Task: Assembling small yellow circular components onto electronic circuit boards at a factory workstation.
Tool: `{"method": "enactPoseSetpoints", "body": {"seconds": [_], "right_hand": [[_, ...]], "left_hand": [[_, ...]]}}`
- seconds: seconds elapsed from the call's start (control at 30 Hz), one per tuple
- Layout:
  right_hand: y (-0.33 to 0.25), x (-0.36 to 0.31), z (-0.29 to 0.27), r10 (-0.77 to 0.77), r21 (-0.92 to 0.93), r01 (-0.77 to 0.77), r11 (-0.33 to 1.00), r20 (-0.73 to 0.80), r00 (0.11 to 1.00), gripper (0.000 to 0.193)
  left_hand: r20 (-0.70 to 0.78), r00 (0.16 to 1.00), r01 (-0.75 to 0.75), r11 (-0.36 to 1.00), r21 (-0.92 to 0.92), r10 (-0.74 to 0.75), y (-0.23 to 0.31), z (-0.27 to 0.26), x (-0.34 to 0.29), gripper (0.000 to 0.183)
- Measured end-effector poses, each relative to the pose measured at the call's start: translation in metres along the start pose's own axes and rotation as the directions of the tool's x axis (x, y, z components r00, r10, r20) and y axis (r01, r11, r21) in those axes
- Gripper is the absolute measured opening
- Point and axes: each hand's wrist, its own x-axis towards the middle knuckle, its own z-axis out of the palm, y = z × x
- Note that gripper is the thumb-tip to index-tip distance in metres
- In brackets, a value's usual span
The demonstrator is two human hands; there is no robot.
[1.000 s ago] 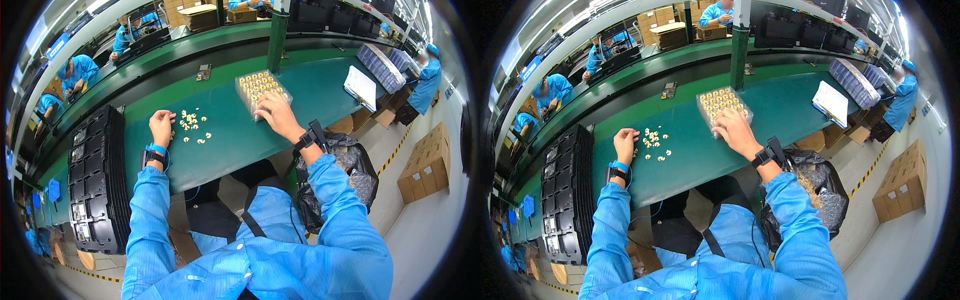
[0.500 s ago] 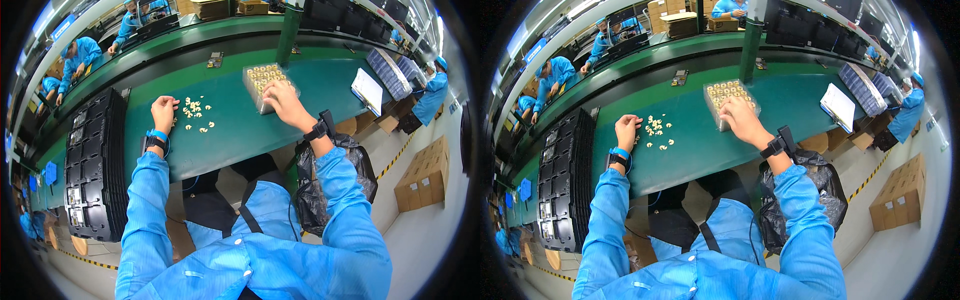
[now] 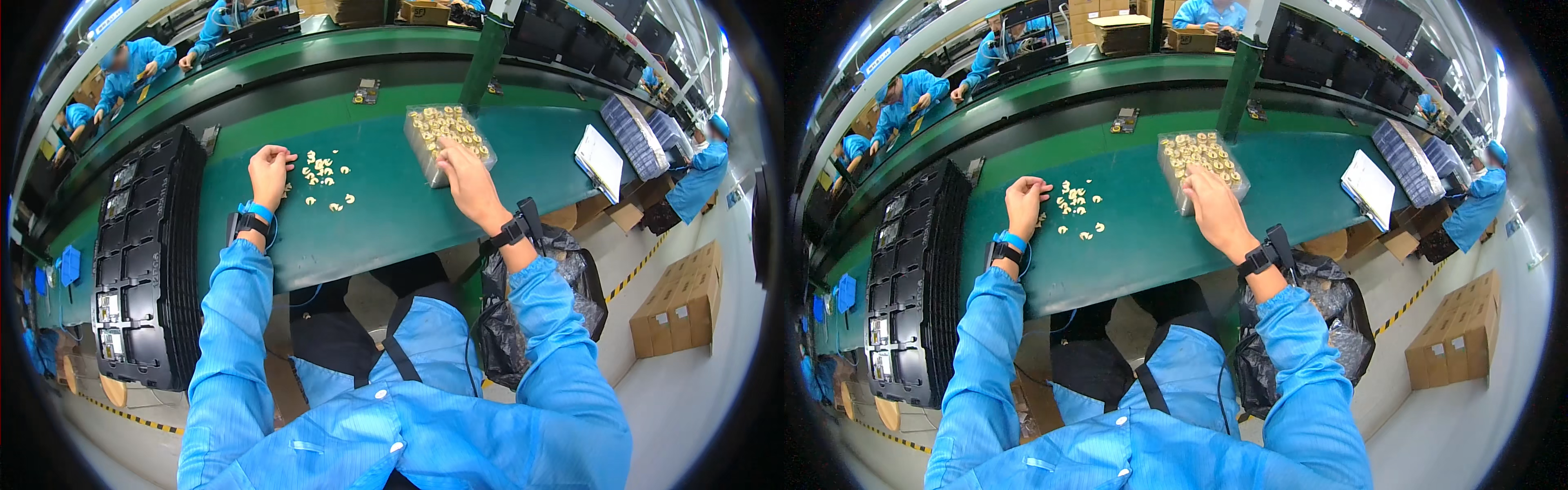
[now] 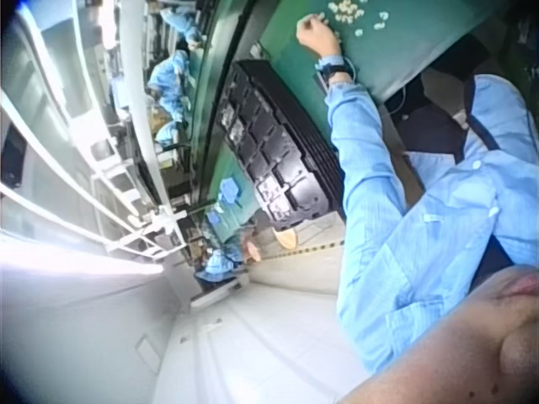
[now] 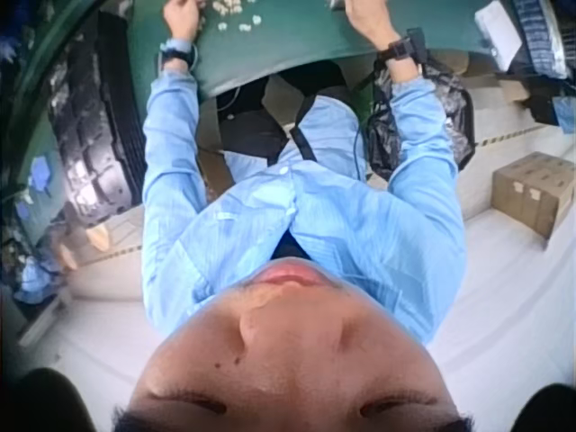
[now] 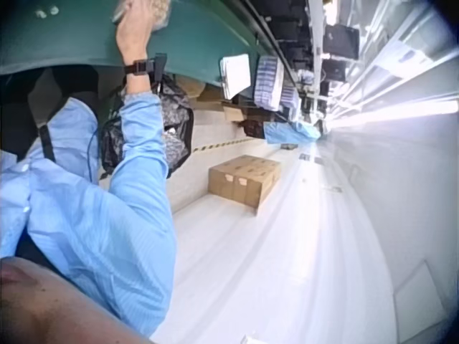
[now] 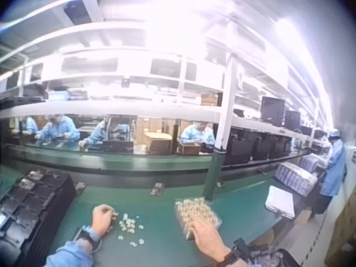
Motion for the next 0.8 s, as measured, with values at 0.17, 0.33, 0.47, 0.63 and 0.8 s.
{"method": "enactPoseSetpoints", "body": {"seconds": [0.17,0.33,0.47,0.63,0.8], "right_hand": [[0.005,-0.005,0.009,-0.096,-0.086,0.097,0.992,0.015,0.995,0.011],[-0.014,0.005,0.008,-0.127,-0.117,0.122,0.986,-0.042,0.991,0.013],[-0.008,-0.004,0.014,-0.109,-0.169,0.107,0.98,-0.005,0.994,0.018],[-0.019,0.004,0.007,-0.143,-0.156,0.128,0.98,-0.088,0.986,0.028],[-0.01,-0.004,0.011,-0.119,-0.249,0.112,0.962,-0.013,0.993,0.029]], "left_hand": [[0.027,1.0,-0.014,0.999,0.045,0.013,0.002,-0.001,-0.001,0.014],[-0.012,1.0,-0.012,1.0,-0.01,0.011,0.003,0.0,0.0,0.012],[-0.001,0.999,-0.036,0.999,0.005,0.036,0.002,-0.001,0.0,0.013],[-0.002,0.999,-0.044,0.999,0.016,0.044,0.005,0.0,0.004,0.014],[0.009,0.999,0.031,0.999,0.005,-0.031,0.0,-0.003,-0.006,0.014]]}}
